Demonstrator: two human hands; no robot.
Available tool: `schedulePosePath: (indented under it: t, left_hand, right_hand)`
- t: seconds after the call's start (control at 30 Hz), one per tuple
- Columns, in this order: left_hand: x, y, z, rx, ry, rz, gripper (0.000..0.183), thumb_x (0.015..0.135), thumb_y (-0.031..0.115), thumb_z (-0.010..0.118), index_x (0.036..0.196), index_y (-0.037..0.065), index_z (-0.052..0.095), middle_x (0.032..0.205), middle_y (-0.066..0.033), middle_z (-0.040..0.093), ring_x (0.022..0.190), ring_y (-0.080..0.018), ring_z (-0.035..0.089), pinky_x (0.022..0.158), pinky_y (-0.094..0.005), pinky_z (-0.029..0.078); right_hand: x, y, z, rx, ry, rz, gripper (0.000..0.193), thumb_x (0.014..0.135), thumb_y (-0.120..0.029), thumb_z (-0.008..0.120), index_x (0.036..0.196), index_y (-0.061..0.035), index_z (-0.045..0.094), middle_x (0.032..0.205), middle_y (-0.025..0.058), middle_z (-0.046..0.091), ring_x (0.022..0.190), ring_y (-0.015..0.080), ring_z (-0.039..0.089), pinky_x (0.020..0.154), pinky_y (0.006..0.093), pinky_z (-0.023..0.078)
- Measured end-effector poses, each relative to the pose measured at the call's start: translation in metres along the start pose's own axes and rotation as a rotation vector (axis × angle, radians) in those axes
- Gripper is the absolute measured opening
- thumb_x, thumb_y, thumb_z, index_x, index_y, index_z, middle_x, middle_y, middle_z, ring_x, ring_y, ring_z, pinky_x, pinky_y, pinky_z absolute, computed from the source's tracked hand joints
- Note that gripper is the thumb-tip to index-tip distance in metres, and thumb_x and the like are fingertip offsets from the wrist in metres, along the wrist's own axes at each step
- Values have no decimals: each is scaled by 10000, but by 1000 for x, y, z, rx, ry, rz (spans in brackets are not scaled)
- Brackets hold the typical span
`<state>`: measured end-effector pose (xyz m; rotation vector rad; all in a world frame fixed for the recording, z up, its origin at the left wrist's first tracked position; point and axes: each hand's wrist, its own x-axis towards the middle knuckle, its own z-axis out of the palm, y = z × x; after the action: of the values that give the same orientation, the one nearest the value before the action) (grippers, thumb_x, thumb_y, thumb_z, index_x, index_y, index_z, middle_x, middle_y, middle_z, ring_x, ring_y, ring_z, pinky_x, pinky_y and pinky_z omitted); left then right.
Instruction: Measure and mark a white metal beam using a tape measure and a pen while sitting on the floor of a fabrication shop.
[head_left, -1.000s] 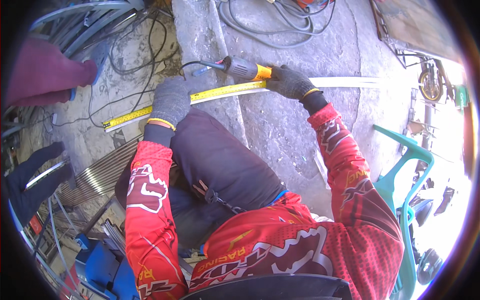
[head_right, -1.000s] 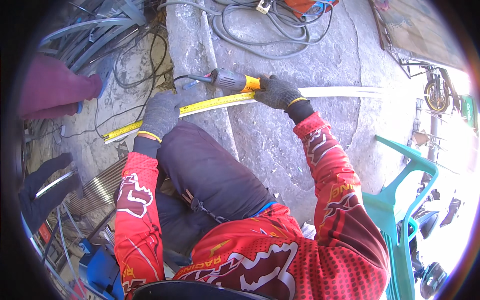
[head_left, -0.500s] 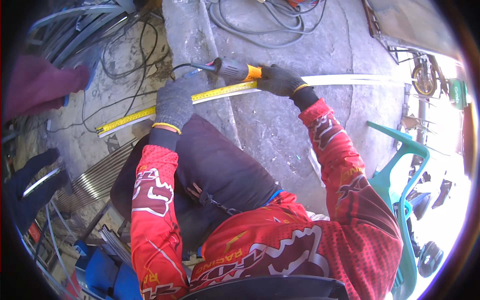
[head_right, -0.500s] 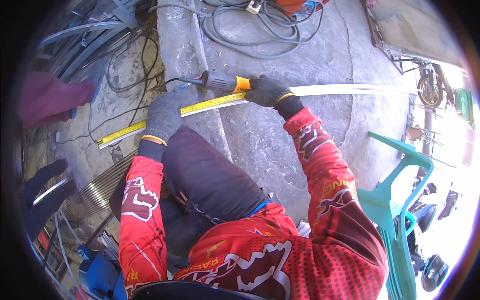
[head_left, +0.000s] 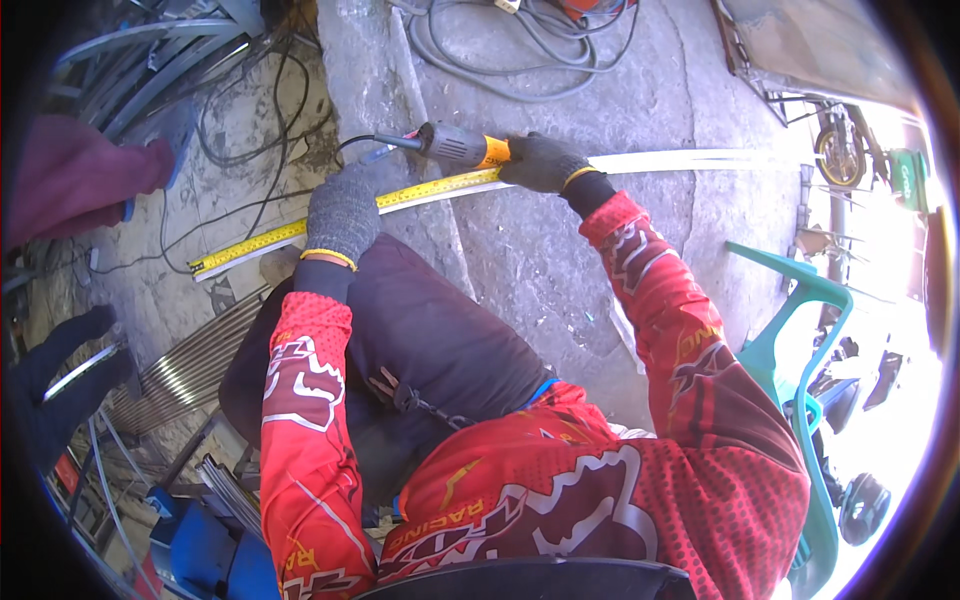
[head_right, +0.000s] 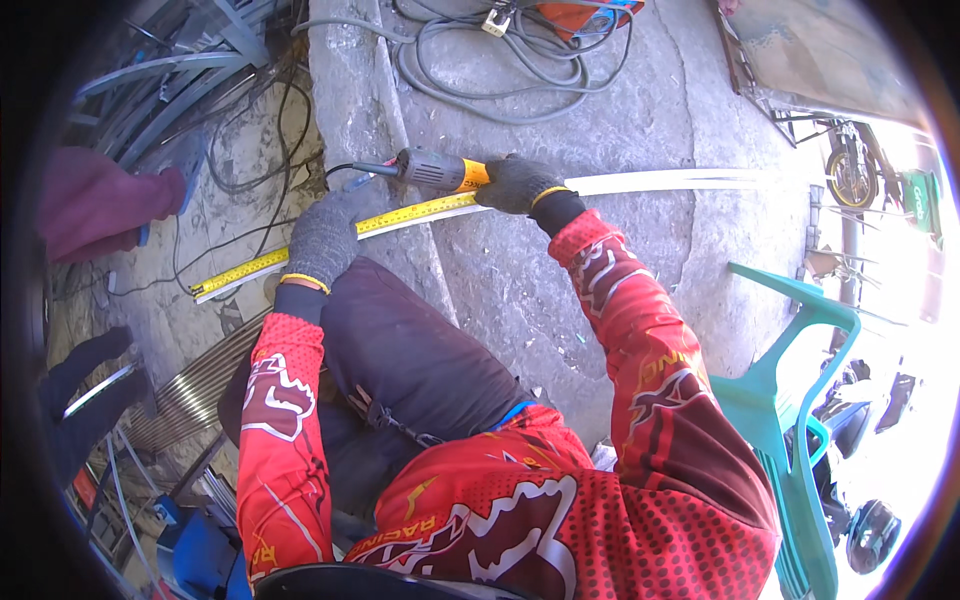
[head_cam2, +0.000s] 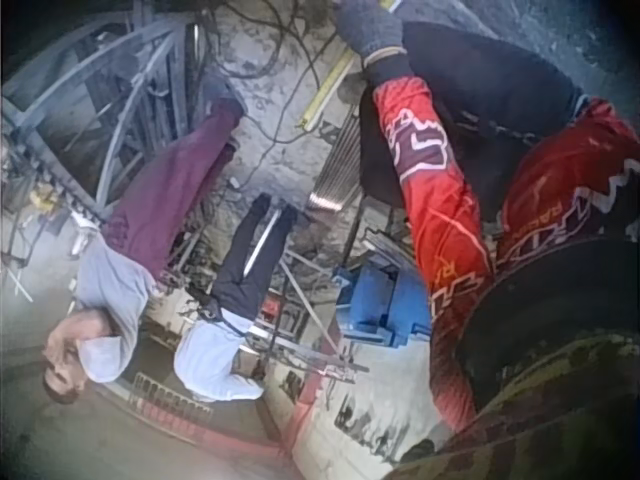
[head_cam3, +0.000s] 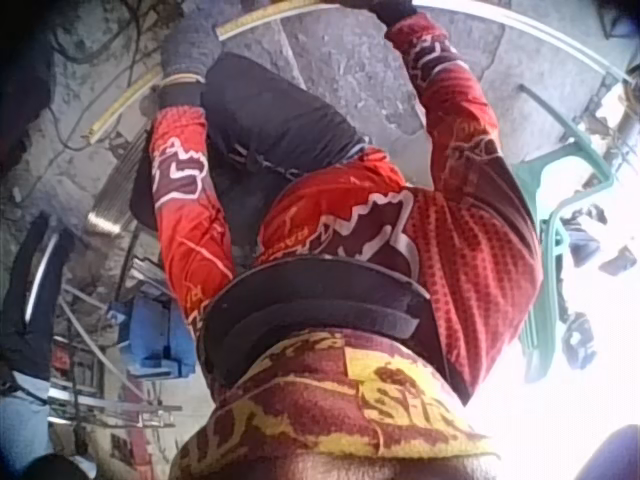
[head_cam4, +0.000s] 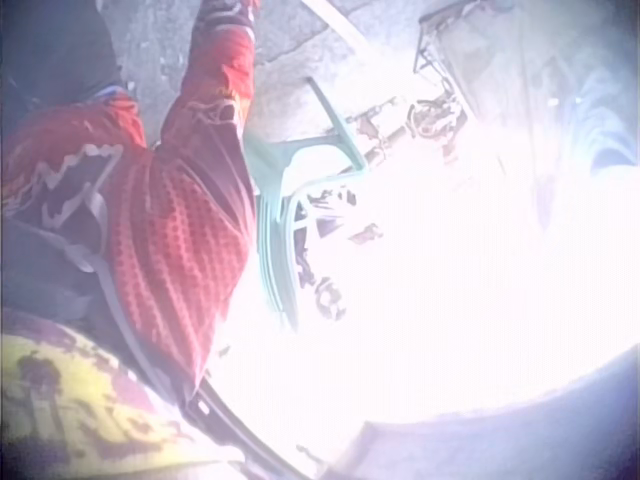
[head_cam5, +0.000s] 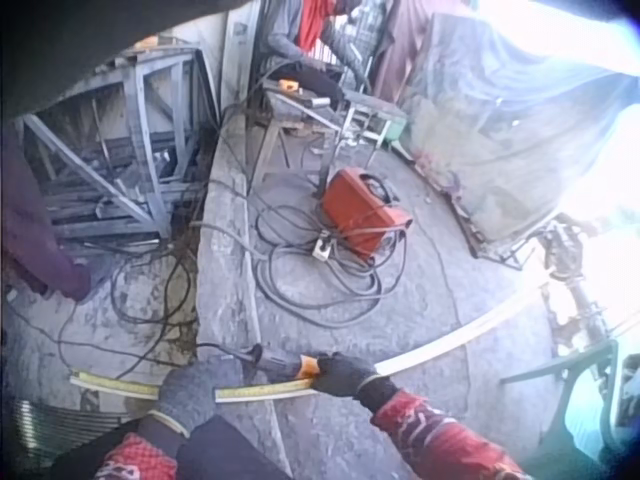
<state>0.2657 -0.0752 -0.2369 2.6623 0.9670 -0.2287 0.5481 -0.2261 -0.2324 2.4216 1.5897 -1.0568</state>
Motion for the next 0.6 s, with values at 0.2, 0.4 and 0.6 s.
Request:
schedulePosePath:
  t: [0.2,0.4,0.6]
  left_hand:
    - [-3,2,-6,-18,19,40,251,828,77,594,1035,63,736,1060,-209,683,995,-401,662,866,-507,528]
    - [6,-13,21,8,64,-54,257,833,78,625,1060,105,742,1072,-187,701,1006,-378,677,876,-499,538]
    - [8,11,-3,-51,50,0,285,846,71,618,1101,128,735,1095,-171,710,1025,-367,685,878,-488,546]
  right_hand:
    - [3,0,4,-48,19,20,519,830,-446,675,1190,-73,699,1110,207,723,1043,380,696,897,475,542]
    - [-7,-16,-7,-39,23,19,530,834,-467,693,1206,-89,691,1114,219,719,1040,390,693,905,483,534]
    - [5,-26,-30,-62,325,-10,438,842,-434,673,1104,-85,707,1090,220,705,1028,397,674,869,506,521]
